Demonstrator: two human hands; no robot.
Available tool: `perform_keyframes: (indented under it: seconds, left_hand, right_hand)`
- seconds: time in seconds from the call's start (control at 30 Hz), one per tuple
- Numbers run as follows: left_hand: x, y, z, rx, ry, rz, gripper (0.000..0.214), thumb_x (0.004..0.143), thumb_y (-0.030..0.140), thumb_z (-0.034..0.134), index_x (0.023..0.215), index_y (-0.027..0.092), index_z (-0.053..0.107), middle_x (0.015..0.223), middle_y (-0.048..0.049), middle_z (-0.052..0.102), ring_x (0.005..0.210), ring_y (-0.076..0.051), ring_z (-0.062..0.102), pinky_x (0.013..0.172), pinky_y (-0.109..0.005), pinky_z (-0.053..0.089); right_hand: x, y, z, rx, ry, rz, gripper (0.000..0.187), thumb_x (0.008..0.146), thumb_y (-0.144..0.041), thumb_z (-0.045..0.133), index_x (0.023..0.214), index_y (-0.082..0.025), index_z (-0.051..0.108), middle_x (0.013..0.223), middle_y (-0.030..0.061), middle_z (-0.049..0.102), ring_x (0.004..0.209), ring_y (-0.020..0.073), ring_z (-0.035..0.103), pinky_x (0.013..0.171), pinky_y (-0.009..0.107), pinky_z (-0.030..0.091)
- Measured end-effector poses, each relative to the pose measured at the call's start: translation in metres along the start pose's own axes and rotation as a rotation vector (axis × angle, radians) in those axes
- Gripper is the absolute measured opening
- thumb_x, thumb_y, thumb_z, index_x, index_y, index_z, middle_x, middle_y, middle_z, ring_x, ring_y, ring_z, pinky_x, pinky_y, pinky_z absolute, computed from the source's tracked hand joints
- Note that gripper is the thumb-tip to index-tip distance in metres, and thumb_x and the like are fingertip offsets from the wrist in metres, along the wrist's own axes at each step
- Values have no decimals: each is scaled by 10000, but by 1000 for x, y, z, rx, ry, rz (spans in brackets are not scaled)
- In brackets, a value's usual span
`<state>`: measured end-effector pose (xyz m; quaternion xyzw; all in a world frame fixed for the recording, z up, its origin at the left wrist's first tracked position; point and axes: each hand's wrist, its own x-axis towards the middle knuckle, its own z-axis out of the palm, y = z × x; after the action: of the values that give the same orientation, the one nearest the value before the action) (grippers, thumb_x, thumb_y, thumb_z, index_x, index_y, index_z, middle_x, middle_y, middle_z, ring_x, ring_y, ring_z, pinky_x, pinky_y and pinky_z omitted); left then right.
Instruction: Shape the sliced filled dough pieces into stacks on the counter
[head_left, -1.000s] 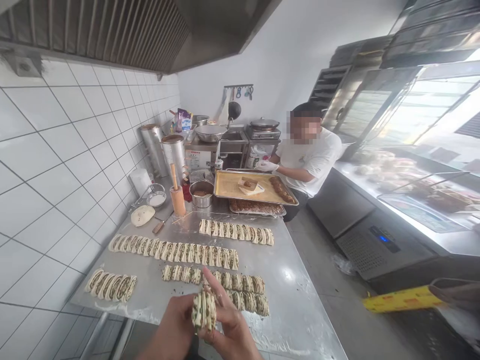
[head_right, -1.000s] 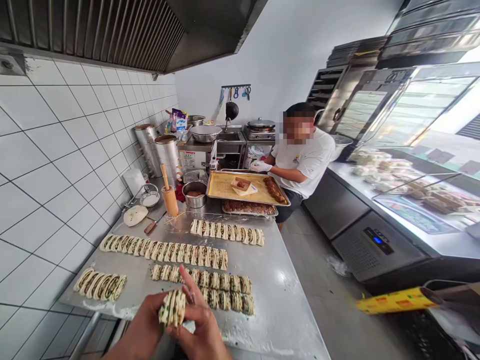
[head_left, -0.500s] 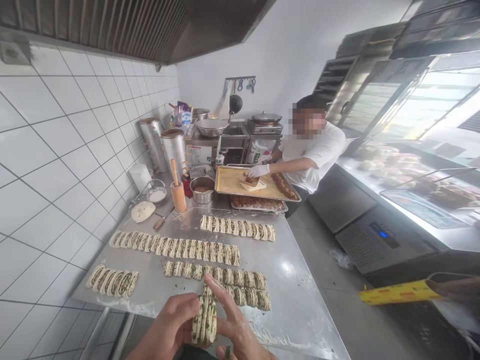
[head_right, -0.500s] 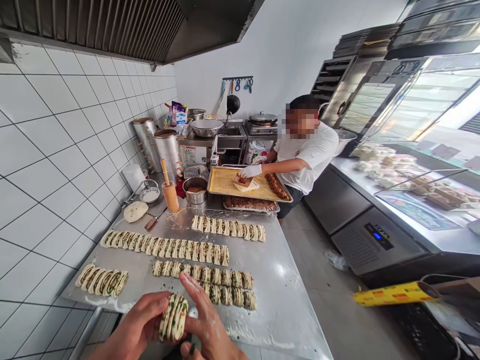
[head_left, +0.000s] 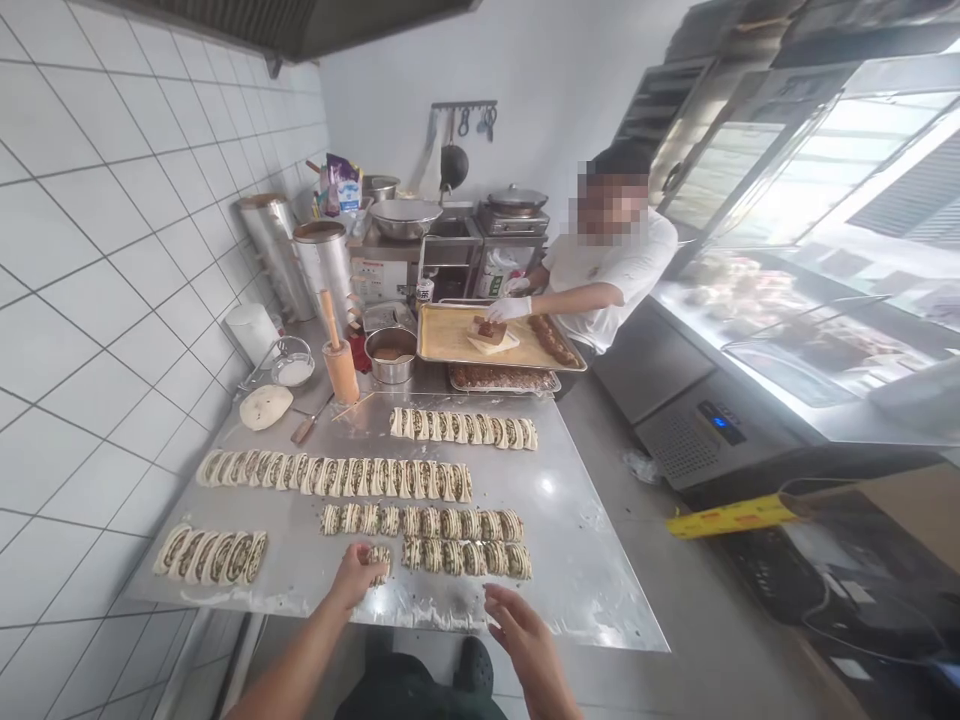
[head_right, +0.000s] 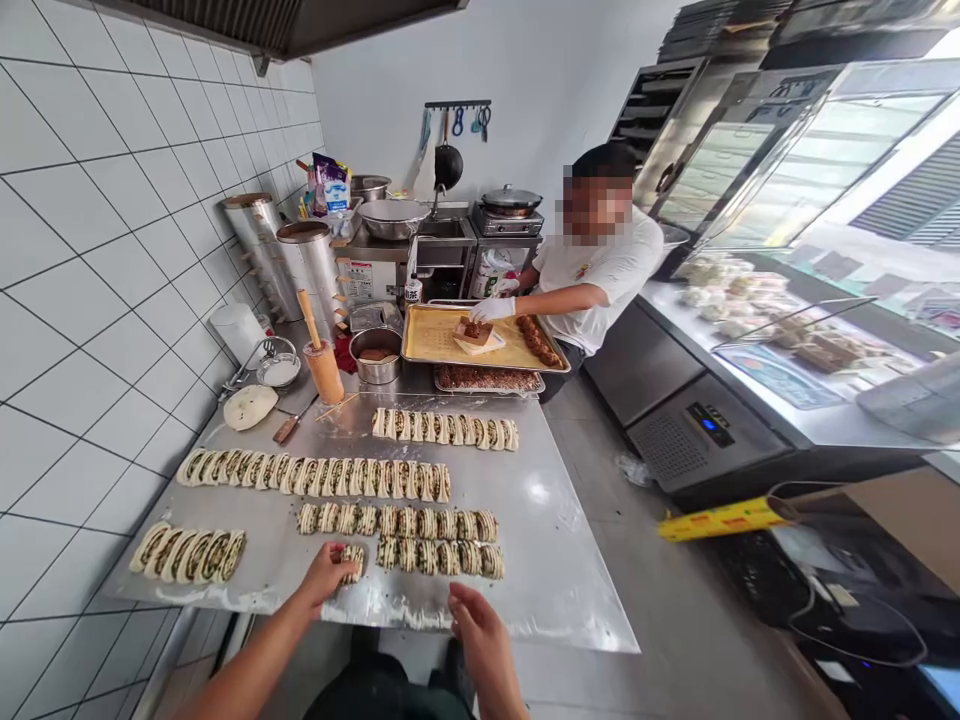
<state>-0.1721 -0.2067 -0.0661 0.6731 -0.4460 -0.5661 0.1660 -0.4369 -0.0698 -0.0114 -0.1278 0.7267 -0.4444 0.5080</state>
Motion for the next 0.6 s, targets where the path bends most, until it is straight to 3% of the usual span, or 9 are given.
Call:
perform_keyframes:
  seconds: [0.27,0.43,0.53,0.6]
  left_hand:
    - [31,-16,25,301,93,84,355,779,437,728,1017,173,731,1124,-152,763,1132,-308,693,965,-358,486]
    - [34,-27,37,439,106,166,376,895,430,624,1143,167,728,1112,-146,772,1096,-283,713,932,-339,496]
    - [38,-30,19,519,132,200,365,941,463,597,1146,185,713,1065,-109,769,1025,-259,721,909,-365,512]
    - [42,-30,-19,591,200,201,345,979,467,532,1085,197,717,1054,-106,755,1019,-273,713,920,-403,508]
  right_hand:
    - [-6,24,3,108,30,49,689,558,-726,823,1009,-206,813,1053,116,810,1103,346,719,894,413,579]
    - [-9,24,11,135,64,96,699,477,-702,861,953,-192,814,1011,129,809,1018,330,745,832,386,585]
    - [-12,19,18,150,88,82,649,495,-673,869,934,-198,810,965,115,812,959,310,755,809,377,586]
    - [-15,14,18,155,73,77,620,529,-661,870,945,-206,810,964,105,814,969,306,755,817,375,587]
